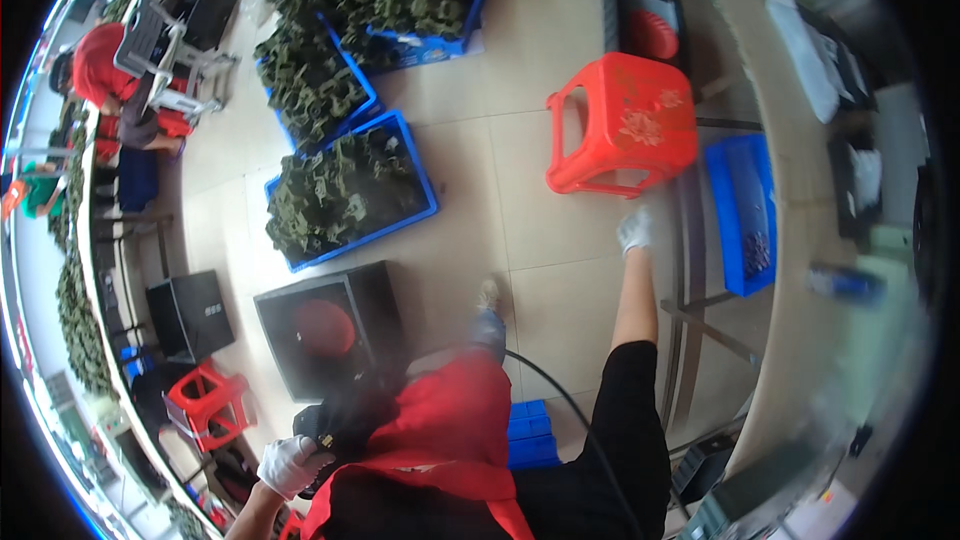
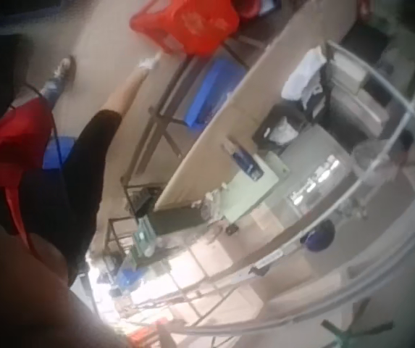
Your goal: The person assembles green plastic toy vehicle parts by hand at a workbench. They pick up individual components, snap them together, and place the finished units into a black bag. The process is repetitive, involving the manual assembly of multiple identical toy units.
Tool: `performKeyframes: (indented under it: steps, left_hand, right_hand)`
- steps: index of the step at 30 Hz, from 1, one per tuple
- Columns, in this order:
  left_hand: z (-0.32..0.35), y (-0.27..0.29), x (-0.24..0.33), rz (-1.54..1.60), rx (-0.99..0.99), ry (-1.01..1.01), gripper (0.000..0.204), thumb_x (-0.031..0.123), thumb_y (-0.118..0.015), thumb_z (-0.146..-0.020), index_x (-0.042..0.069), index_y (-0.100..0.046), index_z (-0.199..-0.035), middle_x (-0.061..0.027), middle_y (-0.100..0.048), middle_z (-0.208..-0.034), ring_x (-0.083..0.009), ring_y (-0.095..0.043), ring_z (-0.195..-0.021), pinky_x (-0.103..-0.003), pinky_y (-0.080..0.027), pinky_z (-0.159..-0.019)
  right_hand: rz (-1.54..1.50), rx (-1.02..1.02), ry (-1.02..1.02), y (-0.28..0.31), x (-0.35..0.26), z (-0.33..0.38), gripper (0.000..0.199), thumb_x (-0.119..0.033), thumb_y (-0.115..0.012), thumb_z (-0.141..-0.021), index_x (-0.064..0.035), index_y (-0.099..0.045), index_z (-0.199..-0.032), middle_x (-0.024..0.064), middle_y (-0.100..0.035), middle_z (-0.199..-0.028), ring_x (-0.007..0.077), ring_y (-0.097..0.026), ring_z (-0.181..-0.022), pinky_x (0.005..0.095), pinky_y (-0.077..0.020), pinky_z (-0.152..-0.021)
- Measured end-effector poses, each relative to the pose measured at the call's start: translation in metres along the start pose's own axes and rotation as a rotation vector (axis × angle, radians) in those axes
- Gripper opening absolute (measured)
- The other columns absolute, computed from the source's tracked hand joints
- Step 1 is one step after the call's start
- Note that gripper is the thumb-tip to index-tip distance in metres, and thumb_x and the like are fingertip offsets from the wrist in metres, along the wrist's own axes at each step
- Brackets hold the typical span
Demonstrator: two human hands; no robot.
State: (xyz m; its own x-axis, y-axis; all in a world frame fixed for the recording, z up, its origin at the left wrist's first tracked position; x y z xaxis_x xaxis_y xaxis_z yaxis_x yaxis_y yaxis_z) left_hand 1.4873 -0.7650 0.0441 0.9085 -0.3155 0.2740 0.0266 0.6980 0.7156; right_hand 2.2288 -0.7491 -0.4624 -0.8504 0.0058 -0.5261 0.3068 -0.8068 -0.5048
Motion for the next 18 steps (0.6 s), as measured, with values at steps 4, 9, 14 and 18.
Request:
performKeyframes:
  steps: [4, 9, 14, 18]
  left_hand:
    - [-0.025, -0.015, 0.058, 0.028, -0.135, 0.167, 0.037, 0.041, -0.072, -0.079, 0.008, -0.061, -0.067, -0.0138, -0.06, -0.065, -0.0341, -0.063, -0.063, -0.045, -0.05, -0.056]
    - [-0.039, -0.021, 0.079, 0.012, -0.291, 0.361, 0.036, 0.042, -0.068, -0.082, 0.008, -0.066, -0.072, -0.0141, -0.065, -0.072, -0.0336, -0.065, -0.07, -0.045, -0.051, -0.059]
    - [-0.032, -0.022, 0.077, 0.093, -0.318, 0.492, 0.03, 0.039, -0.067, -0.083, 0.009, -0.068, -0.084, -0.0137, -0.065, -0.074, -0.033, -0.066, -0.073, -0.044, -0.052, -0.061]
    - [-0.021, -0.038, 0.061, 0.115, -0.259, 0.539, 0.03, 0.04, -0.068, -0.082, 0.01, -0.067, -0.083, -0.012, -0.065, -0.076, -0.0328, -0.066, -0.074, -0.043, -0.052, -0.062]
  right_hand:
    - [0.014, 0.136, 0.125, -0.075, -0.046, -0.076, 0.103, -0.081, -0.057, -0.072, -0.0156, -0.024, -0.144, 0.0097, -0.029, -0.143, 0.025, -0.03, -0.131, 0.046, -0.0271, -0.106]
    - [-0.32, 0.478, 0.201, -0.123, -0.064, -0.078, 0.11, -0.088, -0.046, -0.069, -0.0118, -0.032, -0.147, 0.0073, -0.026, -0.157, 0.0285, -0.022, -0.145, 0.0528, -0.0215, -0.115]
    - [-0.312, 0.395, 0.293, -0.108, -0.068, -0.091, 0.099, -0.083, -0.04, -0.076, -0.0182, -0.028, -0.15, 0.0051, -0.02, -0.16, 0.0348, -0.012, -0.147, 0.0529, -0.0075, -0.118]
    - [-0.462, 0.283, 0.24, -0.154, -0.059, -0.06, 0.097, -0.073, -0.045, -0.085, -0.0069, -0.02, -0.151, 0.0087, -0.023, -0.157, 0.0337, -0.019, -0.145, 0.0499, -0.0129, -0.118]
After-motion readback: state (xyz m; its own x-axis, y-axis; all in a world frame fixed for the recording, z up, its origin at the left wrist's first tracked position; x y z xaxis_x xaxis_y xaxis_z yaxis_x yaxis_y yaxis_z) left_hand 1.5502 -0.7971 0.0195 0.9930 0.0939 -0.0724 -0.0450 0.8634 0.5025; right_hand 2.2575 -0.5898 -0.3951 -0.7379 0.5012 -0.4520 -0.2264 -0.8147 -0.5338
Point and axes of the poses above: each hand's wrist, its own z-axis away from the middle knuckle, its own y-axis out of the back of the hand, x = y × z, the point moved 10 cm from there along -z, towards the middle knuckle
